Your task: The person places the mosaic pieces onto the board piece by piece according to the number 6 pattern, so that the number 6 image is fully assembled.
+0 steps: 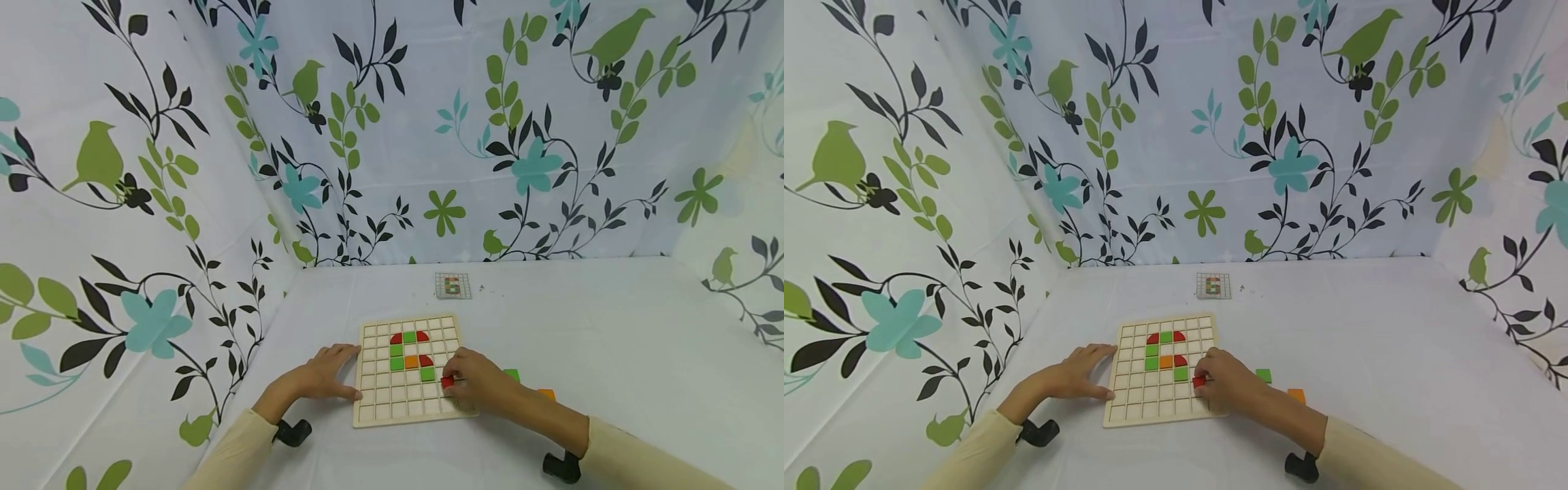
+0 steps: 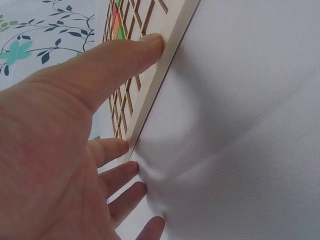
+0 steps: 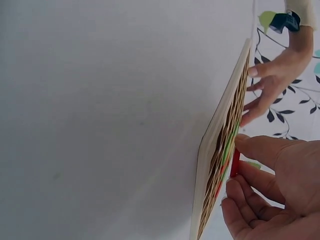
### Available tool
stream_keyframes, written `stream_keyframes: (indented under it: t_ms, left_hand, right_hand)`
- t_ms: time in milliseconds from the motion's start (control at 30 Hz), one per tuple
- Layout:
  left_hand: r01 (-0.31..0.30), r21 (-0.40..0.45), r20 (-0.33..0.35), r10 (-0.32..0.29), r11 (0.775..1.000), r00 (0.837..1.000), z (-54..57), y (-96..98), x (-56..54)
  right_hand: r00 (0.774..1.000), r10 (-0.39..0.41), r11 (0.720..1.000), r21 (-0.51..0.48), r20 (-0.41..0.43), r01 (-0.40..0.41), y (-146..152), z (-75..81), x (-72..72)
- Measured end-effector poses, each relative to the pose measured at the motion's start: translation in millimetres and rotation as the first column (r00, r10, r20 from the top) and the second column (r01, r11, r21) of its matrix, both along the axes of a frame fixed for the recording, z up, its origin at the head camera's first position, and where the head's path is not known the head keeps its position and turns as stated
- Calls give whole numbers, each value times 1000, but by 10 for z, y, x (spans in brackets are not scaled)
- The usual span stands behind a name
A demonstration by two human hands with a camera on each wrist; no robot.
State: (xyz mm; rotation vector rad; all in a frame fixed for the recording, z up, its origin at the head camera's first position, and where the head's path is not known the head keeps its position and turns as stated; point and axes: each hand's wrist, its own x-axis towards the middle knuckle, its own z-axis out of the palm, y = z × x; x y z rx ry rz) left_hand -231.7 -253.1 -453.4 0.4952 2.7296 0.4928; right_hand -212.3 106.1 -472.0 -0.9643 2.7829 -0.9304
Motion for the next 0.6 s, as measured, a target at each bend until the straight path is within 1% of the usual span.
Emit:
stream_keyframes:
  t_ms: [167, 333, 600]
  left_hand:
    - [2, 0, -3, -2, 1000, 1000, -14, -13, -6]
    - [2, -2, -2, -2, 1000, 1000, -22, -14, -17]
    - [2, -3, -3, -2, 1000, 1000, -39, -27, -22]
  right_hand:
    - [1000, -13, 999, 50, -5, 13, -144, 9, 25]
    - [999, -17, 995, 103, -30, 20, -251, 2, 31]
    - [999, -39, 986, 163, 13, 37, -323, 20, -8]
